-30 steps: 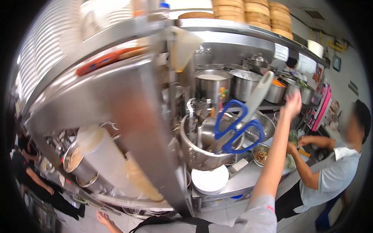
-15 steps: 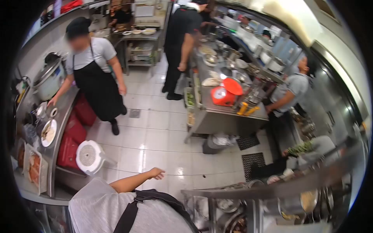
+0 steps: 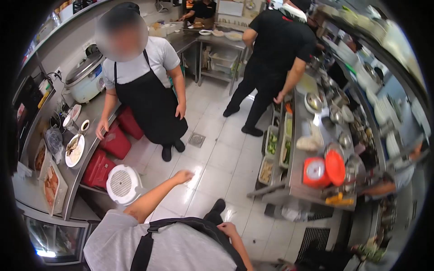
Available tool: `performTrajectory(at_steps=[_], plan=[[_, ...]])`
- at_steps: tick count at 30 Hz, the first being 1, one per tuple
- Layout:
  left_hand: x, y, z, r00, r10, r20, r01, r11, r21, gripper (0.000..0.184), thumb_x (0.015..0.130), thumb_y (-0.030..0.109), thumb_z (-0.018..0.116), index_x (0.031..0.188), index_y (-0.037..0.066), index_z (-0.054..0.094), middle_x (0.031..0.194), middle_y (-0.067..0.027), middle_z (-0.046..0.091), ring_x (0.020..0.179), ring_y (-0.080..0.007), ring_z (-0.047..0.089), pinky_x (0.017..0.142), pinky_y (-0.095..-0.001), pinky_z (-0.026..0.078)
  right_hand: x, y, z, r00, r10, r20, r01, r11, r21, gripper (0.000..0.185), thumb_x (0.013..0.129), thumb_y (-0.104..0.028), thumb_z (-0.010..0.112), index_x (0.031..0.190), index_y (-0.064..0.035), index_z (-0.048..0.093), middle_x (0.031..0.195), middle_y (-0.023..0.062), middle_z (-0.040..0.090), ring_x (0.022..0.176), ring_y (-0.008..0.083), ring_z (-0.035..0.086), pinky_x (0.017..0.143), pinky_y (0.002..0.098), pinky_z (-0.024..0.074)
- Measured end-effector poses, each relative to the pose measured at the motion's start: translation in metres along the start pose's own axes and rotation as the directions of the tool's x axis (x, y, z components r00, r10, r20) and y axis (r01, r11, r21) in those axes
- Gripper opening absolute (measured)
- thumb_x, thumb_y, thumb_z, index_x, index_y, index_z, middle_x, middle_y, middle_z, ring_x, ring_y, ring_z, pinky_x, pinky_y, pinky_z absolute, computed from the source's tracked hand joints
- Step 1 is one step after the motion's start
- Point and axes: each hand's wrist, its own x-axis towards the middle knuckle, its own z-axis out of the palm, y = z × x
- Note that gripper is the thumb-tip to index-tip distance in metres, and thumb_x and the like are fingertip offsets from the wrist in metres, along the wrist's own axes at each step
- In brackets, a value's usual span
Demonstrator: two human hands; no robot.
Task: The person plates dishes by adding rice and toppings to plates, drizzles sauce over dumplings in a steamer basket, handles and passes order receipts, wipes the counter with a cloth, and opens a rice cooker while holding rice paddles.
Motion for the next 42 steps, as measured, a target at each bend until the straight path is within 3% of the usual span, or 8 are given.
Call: performTrajectory(at_steps=[4, 6, 12, 18, 22, 28, 36, 42], plan=[[-0.02, -0.033, -0.013, 0.948, -0.317, 0.005, 0.316, 0.948, 0.037, 0.036, 0.079, 0.029, 0.064, 0.109, 0.009, 0.067, 0.09, -0.0154, 0.069, 0.084, -0.0275, 0.067, 0.078, -0.0372, 0.051, 0.074, -0.044, -0.084, 0.998, -0.034, -0.045, 0.025, 0.984, -0.179, 0.028, 0.083, -0.031, 0.062, 0.091, -0.0053, 0.07, 0.085, 0.0152, 0.068, 0.08, 0.0304, 0.066, 0.072, 0.0389, 0.05], [-0.021, -0.026, -0.008, 0.909, -0.382, 0.165, 0.416, 0.845, -0.336, 0.037, 0.079, 0.026, 0.065, 0.111, 0.008, 0.066, 0.088, -0.0133, 0.07, 0.079, -0.0183, 0.067, 0.072, -0.0325, 0.052, 0.11, -0.045, -0.103, 0.998, 0.043, -0.044, -0.05, 0.984, -0.169, 0.031, 0.086, -0.031, 0.059, 0.094, -0.0024, 0.068, 0.09, 0.0175, 0.067, 0.085, 0.0331, 0.065, 0.076, 0.0407, 0.0492], [0.046, 0.037, -0.026, 0.978, -0.208, 0.028, 0.166, 0.686, -0.709, 0.03, 0.09, 0.015, 0.055, 0.117, 0.004, 0.06, 0.084, -0.0058, 0.065, 0.074, -0.0116, 0.061, 0.07, -0.0268, 0.051, 0.244, -0.05, -0.172, 0.965, 0.042, 0.26, -0.004, 0.989, -0.145, 0.05, 0.091, -0.047, 0.045, 0.096, -0.0012, 0.066, 0.096, 0.0229, 0.065, 0.093, 0.0395, 0.061, 0.08, 0.0442, 0.0471], [0.202, 0.068, -0.147, 0.986, -0.131, -0.104, 0.085, 0.929, -0.361, 0.031, 0.084, 0.021, 0.059, 0.112, 0.011, 0.064, 0.1, -0.0152, 0.067, 0.089, -0.0315, 0.064, 0.078, -0.0366, 0.05, 0.35, -0.162, -0.259, 0.974, 0.125, 0.189, -0.054, 0.938, -0.341, 0.062, 0.089, -0.059, 0.039, 0.091, -0.0032, 0.066, 0.09, 0.0259, 0.064, 0.092, 0.0428, 0.06, 0.078, 0.0463, 0.0469], [0.304, 0.073, -0.253, 0.965, -0.122, -0.232, 0.05, 0.954, -0.295, 0.032, 0.087, 0.021, 0.058, 0.118, 0.014, 0.062, 0.088, -0.0122, 0.067, 0.075, -0.0217, 0.063, 0.07, -0.0328, 0.049, 0.401, -0.263, -0.307, 0.995, 0.049, 0.087, -0.012, 0.924, -0.383, 0.068, 0.088, -0.066, 0.036, 0.086, -0.0047, 0.067, 0.085, 0.0273, 0.063, 0.09, 0.045, 0.059, 0.076, 0.0477, 0.047], [0.42, 0.055, -0.361, 0.917, -0.179, -0.357, -0.057, 0.825, -0.562, 0.031, 0.087, 0.018, 0.058, 0.117, 0.01, 0.061, 0.088, -0.0123, 0.068, 0.078, -0.0192, 0.063, 0.072, -0.0322, 0.049, 0.552, -0.348, -0.35, 0.956, -0.158, 0.246, 0.229, 0.929, -0.291, 0.037, 0.086, -0.044, 0.059, 0.096, -0.0081, 0.066, 0.083, 0.0169, 0.066, 0.083, 0.0376, 0.063, 0.074, 0.0423, 0.0494], [0.521, -0.012, -0.489, 0.863, -0.151, -0.483, -0.05, 0.924, -0.378, 0.033, 0.083, 0.02, 0.063, 0.113, 0.007, 0.063, 0.091, -0.0163, 0.062, 0.083, -0.0278, 0.06, 0.077, -0.0359, 0.048, 0.817, -0.517, -0.436, 0.901, -0.383, 0.205, 0.427, 0.867, -0.258, 0.036, 0.083, -0.028, 0.065, 0.112, -0.0089, 0.062, 0.103, 0.0179, 0.064, 0.085, 0.0295, 0.064, 0.078, 0.0358, 0.0502], [0.495, 0.002, -0.695, 0.513, -0.336, -0.79, -0.25, 0.822, -0.512, 0.03, 0.087, 0.016, 0.06, 0.116, 0.007, 0.061, 0.1, -0.0113, 0.06, 0.092, -0.0196, 0.06, 0.077, -0.0319, 0.048, 0.938, -0.757, -0.422, 0.62, -0.73, 0.287, 0.78, 0.614, -0.12, 0.033, 0.082, -0.018, 0.064, 0.113, -0.0079, 0.059, 0.11, 0.0164, 0.058, 0.078, 0.0306, 0.062, 0.074, 0.0382, 0.0494]])
